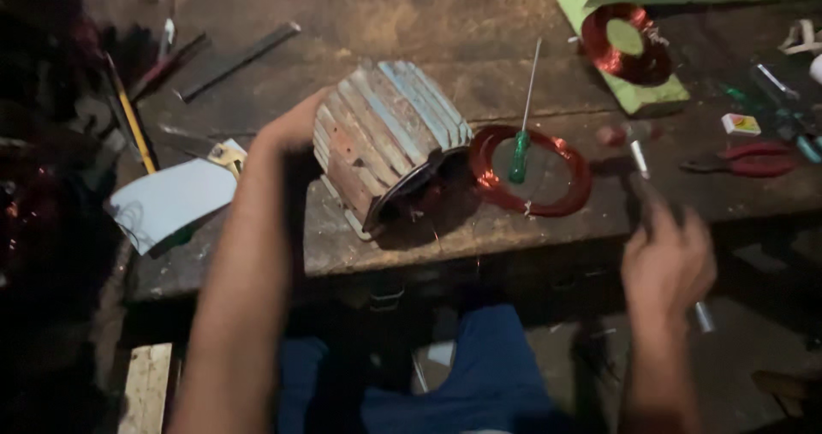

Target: The person winds copper wire into the slots of a motor stator, inserts white insulating paper between windings, and uses a hammer and screwdriver to pack the coils. The person repeats this process for multiple slots.

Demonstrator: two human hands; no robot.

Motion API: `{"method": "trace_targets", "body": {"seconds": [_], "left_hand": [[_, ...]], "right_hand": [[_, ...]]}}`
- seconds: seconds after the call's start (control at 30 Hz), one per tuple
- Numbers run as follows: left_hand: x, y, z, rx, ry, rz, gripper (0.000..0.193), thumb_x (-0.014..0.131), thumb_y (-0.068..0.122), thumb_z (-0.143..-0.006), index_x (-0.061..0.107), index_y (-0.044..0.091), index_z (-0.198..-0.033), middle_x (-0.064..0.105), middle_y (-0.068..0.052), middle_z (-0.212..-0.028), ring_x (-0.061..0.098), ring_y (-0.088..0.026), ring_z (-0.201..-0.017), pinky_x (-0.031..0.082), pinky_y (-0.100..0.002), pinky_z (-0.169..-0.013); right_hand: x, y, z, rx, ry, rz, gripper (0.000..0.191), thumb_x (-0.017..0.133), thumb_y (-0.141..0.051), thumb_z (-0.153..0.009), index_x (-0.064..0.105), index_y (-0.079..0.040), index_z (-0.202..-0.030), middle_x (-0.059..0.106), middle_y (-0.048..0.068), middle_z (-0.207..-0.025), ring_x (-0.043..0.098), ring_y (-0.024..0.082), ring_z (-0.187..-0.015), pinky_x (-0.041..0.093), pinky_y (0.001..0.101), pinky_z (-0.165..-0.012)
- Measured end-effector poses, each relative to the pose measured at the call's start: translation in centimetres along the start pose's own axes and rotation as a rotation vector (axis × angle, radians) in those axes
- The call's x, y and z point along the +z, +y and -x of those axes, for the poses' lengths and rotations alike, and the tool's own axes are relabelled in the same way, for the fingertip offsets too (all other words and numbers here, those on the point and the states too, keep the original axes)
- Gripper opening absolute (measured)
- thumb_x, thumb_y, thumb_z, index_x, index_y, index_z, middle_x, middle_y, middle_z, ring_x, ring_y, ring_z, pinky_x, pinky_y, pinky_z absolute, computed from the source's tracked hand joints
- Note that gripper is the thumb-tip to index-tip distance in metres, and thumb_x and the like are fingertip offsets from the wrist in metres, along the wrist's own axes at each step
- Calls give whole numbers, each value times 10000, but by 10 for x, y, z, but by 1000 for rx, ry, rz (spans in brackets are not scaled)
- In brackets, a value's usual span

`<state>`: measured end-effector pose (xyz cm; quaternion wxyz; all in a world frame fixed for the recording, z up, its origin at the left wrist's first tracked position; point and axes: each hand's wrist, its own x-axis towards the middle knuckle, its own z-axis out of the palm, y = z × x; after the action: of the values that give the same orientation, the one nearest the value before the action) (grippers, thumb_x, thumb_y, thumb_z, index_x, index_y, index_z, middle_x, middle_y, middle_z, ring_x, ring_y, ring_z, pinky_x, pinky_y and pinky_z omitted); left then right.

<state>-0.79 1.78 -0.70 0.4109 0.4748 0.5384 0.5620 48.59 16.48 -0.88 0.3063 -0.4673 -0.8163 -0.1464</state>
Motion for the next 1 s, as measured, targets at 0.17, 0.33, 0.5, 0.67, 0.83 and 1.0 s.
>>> {"method": "trace_targets", "body": {"seconds": [0.17, 0.33, 0.5, 0.67, 0.83, 1.0], "left_hand": [[4, 13, 9, 158, 94, -353, 624, 713, 128, -904, 502, -7, -1475, 633, -159, -1393, 594, -238, -1261, 465, -389, -1070], [52, 32, 52, 109, 354, -91, 673, 648, 196, -960, 419, 43, -1575, 511, -167, -1575, 500, -291, -1452, 427, -390, -1168], [138, 35, 109, 456, 634, -402, 870, 691, 150, -949, 174, 4, -1632, 190, -233, -1699, 278, -401, -1562, 410, -460, -1216], [224, 26, 122, 321, 1119, -687, 940, 637, 10, -878, 101, -9, -1650, 203, -247, -1714, 288, -453, -1565, 245, -562, -1289], [264, 26, 159, 316, 1004, -650, 901, 698, 75, -943, 104, -42, -1610, 221, -282, -1634, 350, -477, -1458, 307, -566, -1193], [228, 50, 204, 355, 915, -1010, 503, 634, 165, -970, 517, 117, -1457, 500, -156, -1475, 570, -353, -1314, 516, -422, -1085]], "right_hand": [[-22, -29, -34, -57, 17, -32, 399, 684, -129, -946, 703, -101, -1343, 680, 243, -1274, 648, 444, -1175, 511, 526, -1004], [-84, -154, 10, -303, 100, -994, 456, 440, -307, -1175, 510, 1, -1503, 488, 229, -1605, 456, 362, -1559, 372, 497, -1325], [-68, -242, 14, -249, 149, -946, 605, 258, -451, -1174, 282, -89, -1658, 260, 226, -1729, 162, 393, -1645, 108, 535, -1382], [-22, -222, -40, -337, 33, -1211, 611, 250, -492, -1175, 387, -97, -1621, 379, 140, -1708, 247, 336, -1633, 144, 465, -1373], [-25, -194, -87, -364, -41, -1167, 494, 425, -376, -1159, 524, -37, -1504, 548, 172, -1546, 474, 336, -1473, 323, 424, -1251], [-58, -165, -17, -225, 162, -1026, 148, 625, -149, -1100, 677, -54, -1201, 722, 100, -1160, 733, 280, -1000, 591, 357, -819]]}}
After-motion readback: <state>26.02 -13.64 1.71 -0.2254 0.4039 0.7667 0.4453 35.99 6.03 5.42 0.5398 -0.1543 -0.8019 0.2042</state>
